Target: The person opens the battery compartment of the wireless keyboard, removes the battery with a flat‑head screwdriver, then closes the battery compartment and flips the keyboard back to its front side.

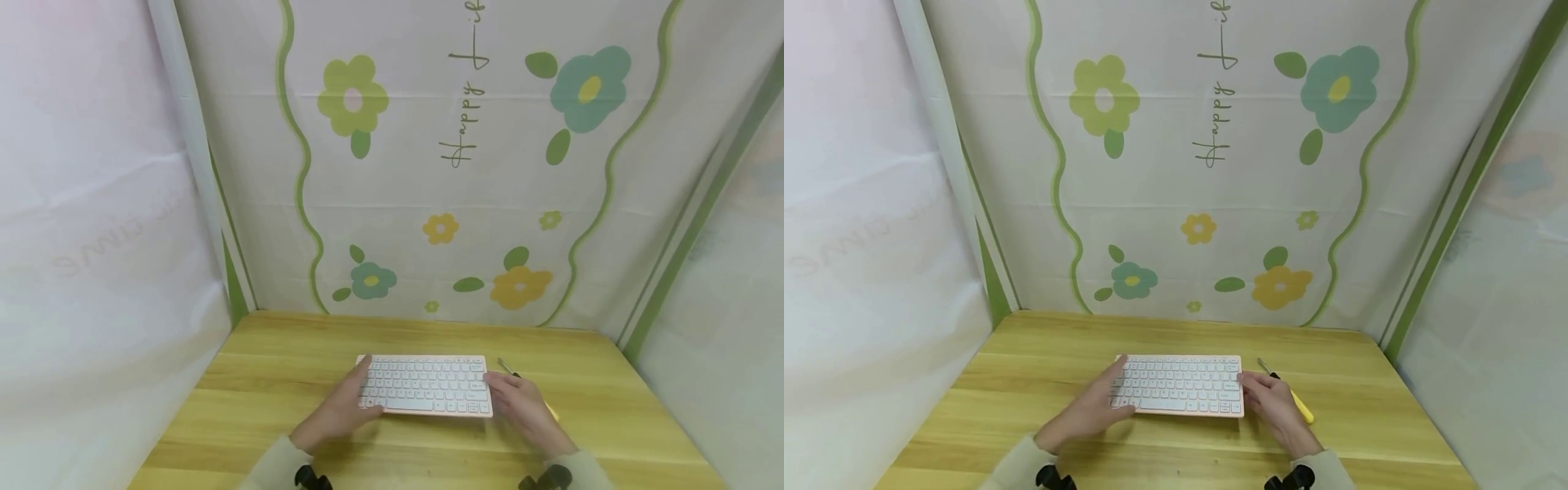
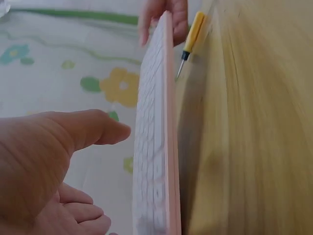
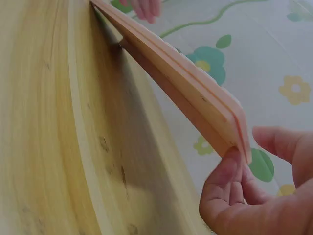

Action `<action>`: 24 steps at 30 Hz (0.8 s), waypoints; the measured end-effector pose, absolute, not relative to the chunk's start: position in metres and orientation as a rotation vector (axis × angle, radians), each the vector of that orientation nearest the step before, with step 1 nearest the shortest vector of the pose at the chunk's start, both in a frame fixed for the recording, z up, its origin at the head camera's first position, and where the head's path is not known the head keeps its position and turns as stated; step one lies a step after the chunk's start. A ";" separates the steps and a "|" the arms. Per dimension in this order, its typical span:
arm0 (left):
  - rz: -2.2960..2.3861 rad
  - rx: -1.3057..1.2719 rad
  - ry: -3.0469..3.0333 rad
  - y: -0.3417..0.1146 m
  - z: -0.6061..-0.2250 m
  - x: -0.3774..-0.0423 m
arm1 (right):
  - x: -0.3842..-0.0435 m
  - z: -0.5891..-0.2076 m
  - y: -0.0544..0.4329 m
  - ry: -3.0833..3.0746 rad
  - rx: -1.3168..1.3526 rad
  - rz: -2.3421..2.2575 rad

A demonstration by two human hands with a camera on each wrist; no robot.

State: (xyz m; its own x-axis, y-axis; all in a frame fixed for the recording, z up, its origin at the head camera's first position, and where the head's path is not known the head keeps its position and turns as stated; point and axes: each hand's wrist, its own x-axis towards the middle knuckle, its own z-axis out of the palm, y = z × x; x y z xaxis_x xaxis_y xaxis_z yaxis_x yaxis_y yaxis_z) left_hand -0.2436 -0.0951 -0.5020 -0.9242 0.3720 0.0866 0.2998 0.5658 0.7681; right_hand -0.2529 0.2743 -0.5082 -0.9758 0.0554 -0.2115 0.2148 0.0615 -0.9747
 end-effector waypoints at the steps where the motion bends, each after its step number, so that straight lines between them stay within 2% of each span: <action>1: 1.245 0.647 2.724 -0.088 -0.500 -0.243 | -0.252 -0.507 0.273 2.194 0.280 -2.062; 11: 0.699 1.167 2.993 -0.016 -0.500 -0.242 | -0.241 -0.499 0.259 2.018 0.311 -2.265; 19: 0.486 1.309 3.142 0.021 -0.498 -0.244 | -0.225 -0.490 0.249 1.885 0.268 -2.371; 24: 0.447 1.305 3.176 0.031 -0.499 -0.243 | -0.220 -0.485 0.245 1.904 0.264 -2.348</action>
